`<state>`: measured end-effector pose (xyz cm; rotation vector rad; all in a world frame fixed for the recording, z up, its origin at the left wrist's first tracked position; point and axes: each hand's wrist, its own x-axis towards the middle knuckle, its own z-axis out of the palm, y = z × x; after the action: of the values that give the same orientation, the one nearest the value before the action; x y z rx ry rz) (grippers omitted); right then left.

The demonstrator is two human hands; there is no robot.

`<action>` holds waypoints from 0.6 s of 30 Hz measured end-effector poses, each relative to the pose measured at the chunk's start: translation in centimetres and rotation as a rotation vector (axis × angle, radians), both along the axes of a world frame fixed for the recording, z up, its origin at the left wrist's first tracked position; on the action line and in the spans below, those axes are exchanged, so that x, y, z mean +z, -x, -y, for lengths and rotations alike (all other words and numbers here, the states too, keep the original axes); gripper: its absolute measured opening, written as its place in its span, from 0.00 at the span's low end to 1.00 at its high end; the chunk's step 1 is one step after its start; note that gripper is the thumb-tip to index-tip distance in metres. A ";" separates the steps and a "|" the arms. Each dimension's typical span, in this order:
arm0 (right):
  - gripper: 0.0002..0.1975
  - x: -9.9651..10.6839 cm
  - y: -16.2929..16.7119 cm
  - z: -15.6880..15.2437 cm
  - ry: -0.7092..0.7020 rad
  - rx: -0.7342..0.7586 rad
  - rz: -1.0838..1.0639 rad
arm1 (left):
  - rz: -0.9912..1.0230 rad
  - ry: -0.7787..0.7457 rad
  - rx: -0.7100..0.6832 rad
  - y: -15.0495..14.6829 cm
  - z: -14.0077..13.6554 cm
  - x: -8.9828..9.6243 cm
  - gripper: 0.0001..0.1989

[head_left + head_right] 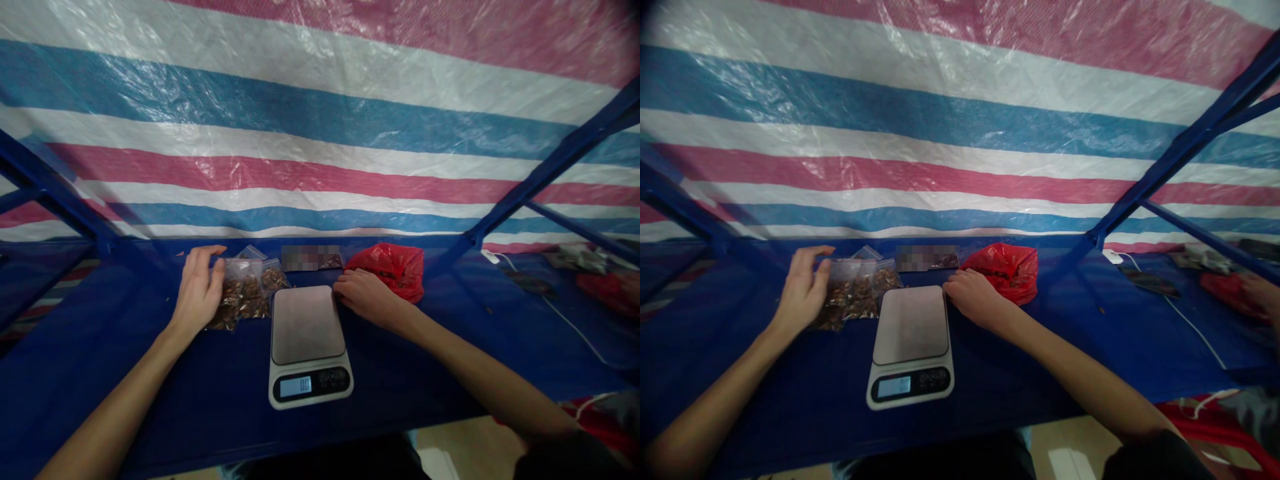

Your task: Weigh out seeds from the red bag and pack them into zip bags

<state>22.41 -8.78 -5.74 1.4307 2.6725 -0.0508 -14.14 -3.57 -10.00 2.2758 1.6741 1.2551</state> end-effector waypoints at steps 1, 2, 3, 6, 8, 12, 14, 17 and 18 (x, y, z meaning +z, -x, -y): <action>0.08 0.4 -0.2 0.2 -0.010 -0.006 0.000 | 0.003 0.002 0.002 0.0 0.1 0.1 0.20; 0.07 0.9 -0.5 0.4 -0.028 -0.016 -0.007 | 0.006 0.005 0.003 -0.1 0.1 0.2 0.20; 0.06 1.4 -0.9 0.7 -0.052 -0.029 -0.021 | 0.007 0.009 0.002 -0.1 0.2 0.3 0.21; 0.03 2.6 -2.5 1.9 -0.110 -0.068 -0.069 | 0.000 0.016 -0.002 -0.2 0.3 0.5 0.21; 0.02 2.8 -3.3 2.7 -0.107 -0.088 -0.080 | -0.005 0.020 -0.010 -0.3 0.3 0.4 0.20; 0.02 2.3 -4.0 3.8 -0.069 -0.105 -0.127 | 0.010 0.043 -0.035 -0.2 0.3 0.0 0.20; 0.03 2.1 -4.7 4.1 -0.074 -0.106 -0.195 | 0.020 0.052 -0.038 -0.2 0.2 -0.2 0.20; 0.03 2.2 -6.4 4.6 -0.109 -0.102 -0.341 | 0.021 0.060 -0.024 0.0 0.1 -0.4 0.20; 0.03 2.2 -7.0 4.8 -0.119 -0.104 -0.390 | 0.017 0.061 -0.014 0.1 0.0 -0.5 0.20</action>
<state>29.44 -13.56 -3.51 1.7569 2.9425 -0.2033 -14.23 -3.57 -10.51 2.2323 1.6638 1.1997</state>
